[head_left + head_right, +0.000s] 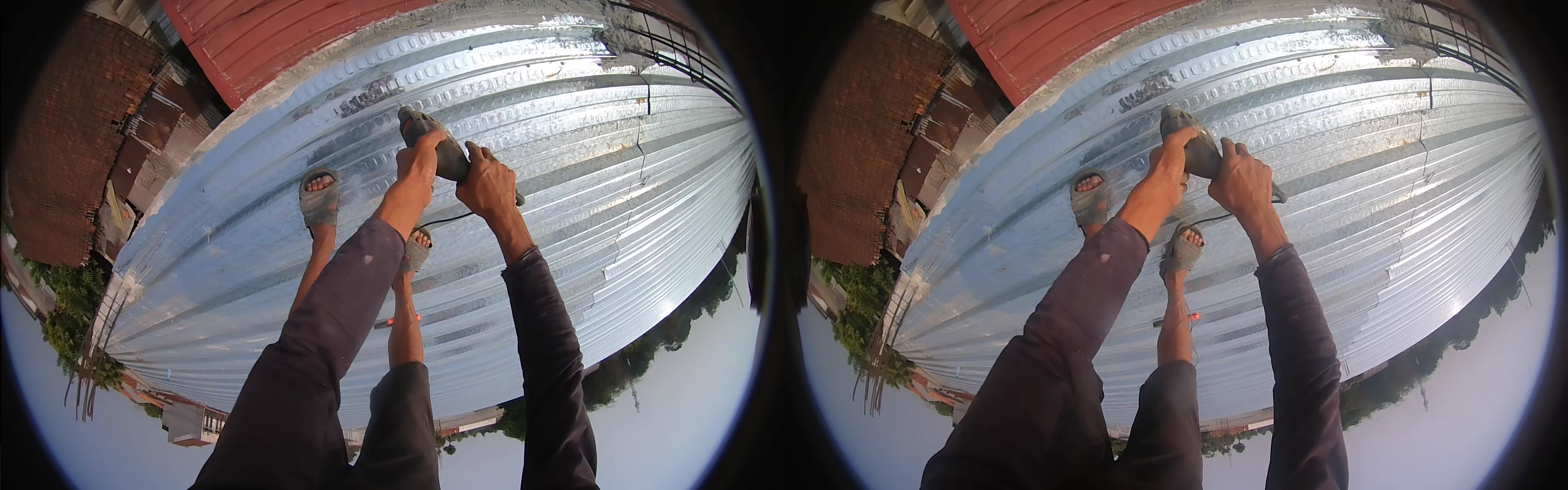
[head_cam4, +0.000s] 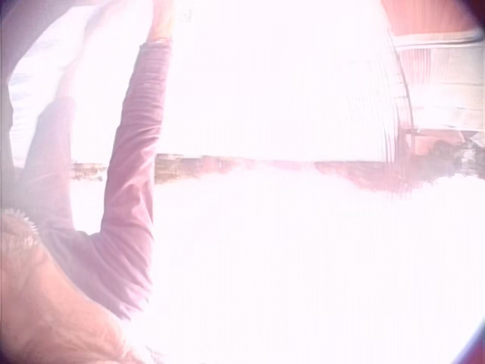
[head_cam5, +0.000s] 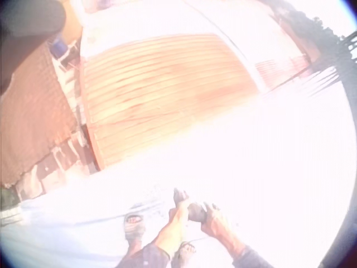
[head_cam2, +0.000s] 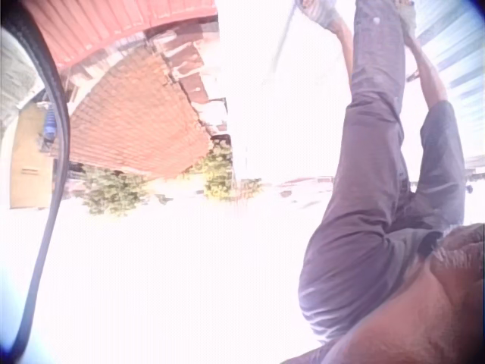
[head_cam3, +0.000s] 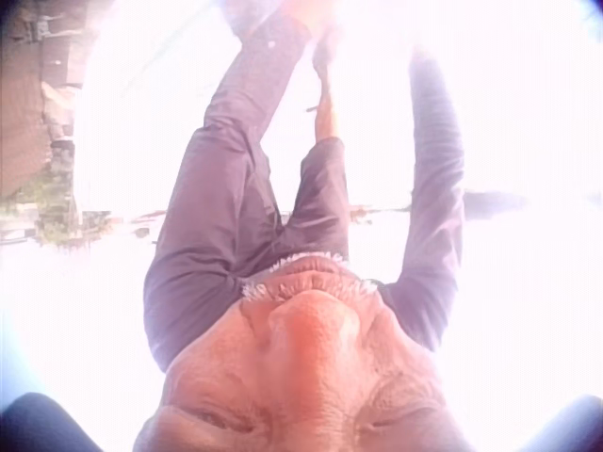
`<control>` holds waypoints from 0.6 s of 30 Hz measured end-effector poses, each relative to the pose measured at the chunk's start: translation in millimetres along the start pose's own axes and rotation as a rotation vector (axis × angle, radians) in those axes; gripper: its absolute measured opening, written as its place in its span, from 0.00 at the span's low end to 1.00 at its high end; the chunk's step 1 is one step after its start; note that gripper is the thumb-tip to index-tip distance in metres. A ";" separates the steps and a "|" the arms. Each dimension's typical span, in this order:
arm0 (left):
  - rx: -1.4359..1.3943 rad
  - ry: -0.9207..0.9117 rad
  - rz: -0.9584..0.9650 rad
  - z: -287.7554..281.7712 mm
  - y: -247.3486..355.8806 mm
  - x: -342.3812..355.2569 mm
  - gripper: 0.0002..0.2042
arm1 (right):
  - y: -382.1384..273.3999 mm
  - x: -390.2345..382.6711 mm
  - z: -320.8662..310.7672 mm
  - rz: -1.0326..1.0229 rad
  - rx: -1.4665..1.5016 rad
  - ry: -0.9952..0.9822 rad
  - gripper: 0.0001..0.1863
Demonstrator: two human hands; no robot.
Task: The person uses a power drill to fasten metal roofing sheets to a roof structure. They repeatedly drill holes and secure the sheets with screws, moving along the roof surface to complete the installation.
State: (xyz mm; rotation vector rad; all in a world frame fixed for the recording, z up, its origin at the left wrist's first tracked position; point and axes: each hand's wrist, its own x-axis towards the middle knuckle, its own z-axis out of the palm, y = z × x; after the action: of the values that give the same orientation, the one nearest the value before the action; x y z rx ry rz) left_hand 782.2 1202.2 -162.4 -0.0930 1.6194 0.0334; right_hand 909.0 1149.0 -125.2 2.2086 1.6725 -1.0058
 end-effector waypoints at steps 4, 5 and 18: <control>-0.033 -0.210 -0.050 -30.7 9.2 -10.6 0.15 | -17.7 -17.0 14.1 0.004 0.108 0.063 0.30; -0.063 -0.277 -0.089 -37.2 10.4 -11.5 0.14 | -23.4 -21.2 18.5 0.021 0.122 0.079 0.31; -0.008 -0.268 -0.099 -44.0 -4.3 -4.3 0.10 | -19.4 -35.3 33.0 0.052 0.118 -0.067 0.17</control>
State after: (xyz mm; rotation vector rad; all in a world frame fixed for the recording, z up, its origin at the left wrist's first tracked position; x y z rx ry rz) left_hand 738.9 1194.6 -155.7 -0.1679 1.3455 -0.0236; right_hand 873.6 1110.8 -123.5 2.2518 1.5565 -1.1792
